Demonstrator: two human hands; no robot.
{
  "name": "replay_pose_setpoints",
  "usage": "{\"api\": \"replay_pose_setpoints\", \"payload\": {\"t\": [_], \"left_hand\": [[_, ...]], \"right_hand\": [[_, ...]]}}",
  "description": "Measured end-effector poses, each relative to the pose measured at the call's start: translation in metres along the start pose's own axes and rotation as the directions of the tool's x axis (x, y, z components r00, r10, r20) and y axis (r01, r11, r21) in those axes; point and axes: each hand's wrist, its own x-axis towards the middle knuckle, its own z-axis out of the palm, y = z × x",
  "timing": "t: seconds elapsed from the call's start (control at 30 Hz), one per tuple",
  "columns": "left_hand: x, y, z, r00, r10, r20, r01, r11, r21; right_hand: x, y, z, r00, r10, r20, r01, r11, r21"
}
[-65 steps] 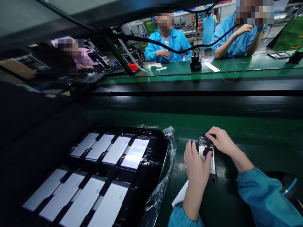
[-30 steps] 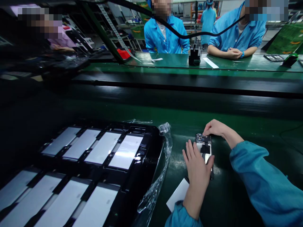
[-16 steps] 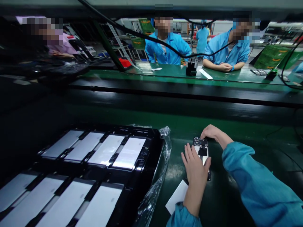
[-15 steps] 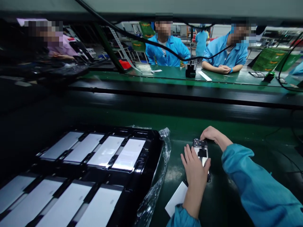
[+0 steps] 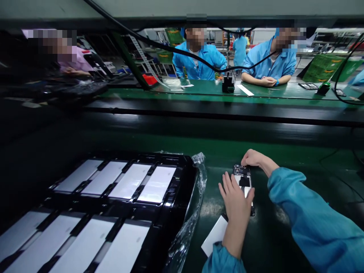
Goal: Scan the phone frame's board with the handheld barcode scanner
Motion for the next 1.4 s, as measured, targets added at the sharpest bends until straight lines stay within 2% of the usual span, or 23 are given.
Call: {"api": "replay_pose_setpoints", "payload": {"t": [0.2,0.3,0.4,0.5,0.6,0.7,0.77,0.87,1.0,1.1,1.17,1.27,1.4], "left_hand": [[0.002,0.002,-0.003,0.998,-0.039,0.05,0.039,0.999,-0.011],[0.002,0.002,-0.003,0.998,-0.041,0.047,0.042,0.999,-0.024],[0.001,0.001,-0.003,0.999,-0.031,0.042,0.033,0.999,-0.032],[0.0,0.001,-0.003,0.999,-0.027,0.044,0.028,0.999,-0.028],[0.0,0.001,-0.003,0.999,-0.022,0.038,0.023,0.999,-0.025],[0.001,0.002,-0.002,0.999,-0.024,0.035,0.025,0.999,-0.022],[0.001,0.002,-0.002,0.999,-0.023,0.031,0.023,0.999,-0.025],[0.001,0.001,-0.002,1.0,-0.016,0.017,0.017,0.999,-0.038],[0.001,0.0,-0.002,1.0,-0.012,0.015,0.013,0.999,-0.039],[0.0,0.0,-0.002,1.0,-0.011,0.02,0.012,0.999,-0.037],[0.0,0.0,-0.001,1.0,-0.012,0.019,0.013,0.999,-0.048],[-0.003,0.003,-0.001,1.0,0.007,0.024,-0.005,0.994,-0.112],[-0.006,0.01,-0.007,1.0,0.001,0.03,0.006,0.973,-0.23]], "right_hand": [[0.004,0.0,-0.008,0.997,-0.036,0.074,0.042,0.996,-0.076],[0.004,0.0,-0.005,0.998,-0.037,0.059,0.043,0.994,-0.096],[0.001,0.003,0.004,0.999,-0.052,-0.007,0.051,0.994,-0.102],[-0.007,0.012,0.012,0.986,-0.137,-0.094,0.13,0.988,-0.08],[-0.014,0.023,0.017,0.953,-0.26,-0.156,0.256,0.965,-0.051],[-0.014,0.031,0.017,0.924,-0.322,-0.208,0.319,0.947,-0.05],[-0.012,0.032,0.016,0.913,-0.351,-0.21,0.345,0.936,-0.067],[-0.008,0.031,0.01,0.907,-0.392,-0.151,0.382,0.919,-0.096],[-0.001,0.024,0.001,0.925,-0.376,-0.052,0.366,0.921,-0.135],[-0.002,0.017,0.0,0.942,-0.334,-0.023,0.324,0.929,-0.179],[-0.008,0.015,0.005,0.943,-0.329,-0.054,0.311,0.927,-0.211],[-0.027,0.017,0.022,0.927,-0.338,-0.16,0.299,0.928,-0.223],[-0.048,0.025,0.041,0.928,-0.267,-0.259,0.239,0.962,-0.135]]}}
